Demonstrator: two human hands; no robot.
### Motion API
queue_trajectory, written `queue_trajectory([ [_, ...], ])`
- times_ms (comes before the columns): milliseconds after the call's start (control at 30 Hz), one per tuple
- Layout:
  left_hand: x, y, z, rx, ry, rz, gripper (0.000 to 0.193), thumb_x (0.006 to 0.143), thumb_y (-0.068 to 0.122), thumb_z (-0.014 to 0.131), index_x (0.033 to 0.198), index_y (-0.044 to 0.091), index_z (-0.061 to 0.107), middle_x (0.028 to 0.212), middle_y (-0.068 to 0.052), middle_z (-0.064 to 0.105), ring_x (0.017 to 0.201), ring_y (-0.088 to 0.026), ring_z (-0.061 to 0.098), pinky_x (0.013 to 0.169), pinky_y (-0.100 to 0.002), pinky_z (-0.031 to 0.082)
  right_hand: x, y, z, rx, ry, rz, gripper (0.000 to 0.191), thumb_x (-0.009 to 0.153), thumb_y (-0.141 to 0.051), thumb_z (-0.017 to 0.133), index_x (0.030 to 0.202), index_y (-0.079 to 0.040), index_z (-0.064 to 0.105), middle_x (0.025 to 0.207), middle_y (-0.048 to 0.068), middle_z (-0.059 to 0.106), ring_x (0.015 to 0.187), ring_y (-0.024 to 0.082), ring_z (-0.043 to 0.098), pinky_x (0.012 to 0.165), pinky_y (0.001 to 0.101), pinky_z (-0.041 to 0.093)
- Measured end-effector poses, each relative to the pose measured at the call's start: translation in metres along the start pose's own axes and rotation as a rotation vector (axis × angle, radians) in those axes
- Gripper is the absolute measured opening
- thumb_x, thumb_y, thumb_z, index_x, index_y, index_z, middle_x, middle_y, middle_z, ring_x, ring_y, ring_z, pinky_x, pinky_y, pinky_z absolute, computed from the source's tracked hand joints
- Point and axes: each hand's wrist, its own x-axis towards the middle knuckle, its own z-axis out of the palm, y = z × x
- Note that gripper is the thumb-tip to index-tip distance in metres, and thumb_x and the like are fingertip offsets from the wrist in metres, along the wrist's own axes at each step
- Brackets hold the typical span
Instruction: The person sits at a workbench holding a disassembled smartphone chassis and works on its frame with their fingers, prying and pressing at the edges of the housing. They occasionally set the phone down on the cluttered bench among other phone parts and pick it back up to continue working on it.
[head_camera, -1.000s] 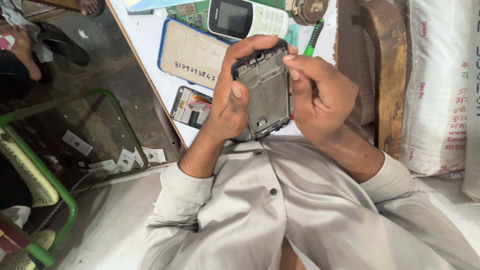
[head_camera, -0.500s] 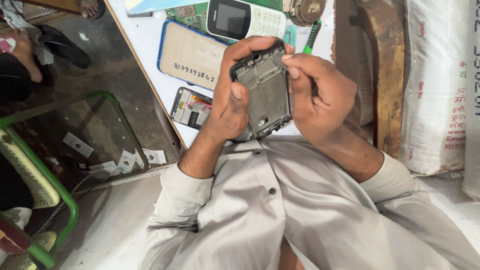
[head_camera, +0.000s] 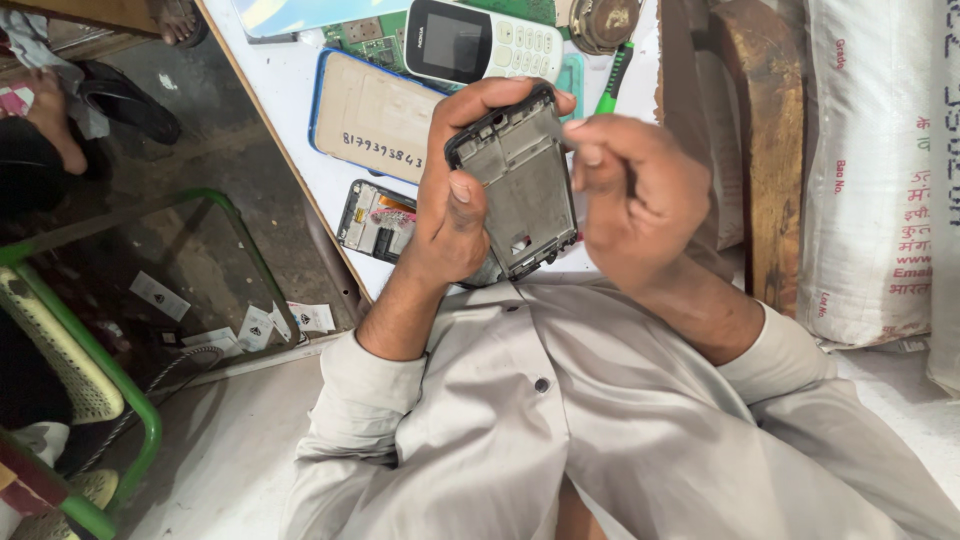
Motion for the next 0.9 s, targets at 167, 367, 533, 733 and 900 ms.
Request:
queue_trajectory([
  [167,0.000,-0.001,0.000,-0.012,0.002,-0.007,0.076,0.107,0.066,0.047,0.149,0.004,0.033,0.146,-0.020,0.052,0.124,-0.023,0.058,0.110,-0.038,0.051,0.004,-0.001,-0.001,0.015,-0.058,0.064,0.012,0.118,-0.007,0.061,0.124,0.000,0.068,0.097,0.007,0.070,0.076,0.008,0.063,0.069,0.0212,0.051],
  [367,-0.002,-0.006,-0.004,-0.013,0.004,0.017,0.075,0.109,0.065,0.047,0.150,0.004,0.033,0.146,-0.019,0.053,0.130,-0.022,0.055,0.114,-0.038,0.048,0.007,-0.009,-0.003,-0.137,-0.136,-0.005,0.018,0.108,0.003,0.070,0.126,0.000,0.067,0.109,0.012,0.072,0.081,0.008,0.066,0.070,0.0216,0.052],
  [533,-0.004,-0.008,-0.006,0.010,0.005,0.014,0.074,0.110,0.065,0.046,0.151,0.004,0.034,0.147,-0.018,0.052,0.131,-0.022,0.055,0.115,-0.037,0.047,0.008,-0.012,-0.005,-0.115,-0.167,0.102,0.022,0.108,0.002,0.073,0.129,0.001,0.066,0.089,0.006,0.068,0.071,0.005,0.059,0.063,0.0189,0.048],
  [733,-0.006,-0.008,-0.006,0.055,0.004,0.002,0.075,0.110,0.066,0.044,0.151,0.004,0.035,0.149,-0.016,0.050,0.131,-0.021,0.055,0.114,-0.036,0.048,0.007,-0.011,-0.006,0.000,-0.143,0.109,0.022,0.116,-0.004,0.063,0.134,0.003,0.052,0.107,0.010,0.073,0.080,0.004,0.066,0.070,0.0179,0.051],
  [900,-0.005,-0.008,-0.005,0.064,-0.008,0.015,0.074,0.111,0.065,0.044,0.151,0.004,0.036,0.145,-0.017,0.052,0.132,-0.021,0.056,0.117,-0.036,0.047,0.001,-0.012,0.000,0.001,-0.135,0.125,0.017,0.118,-0.006,0.063,0.129,0.003,0.055,0.098,0.009,0.072,0.078,0.004,0.062,0.070,0.0177,0.049],
])
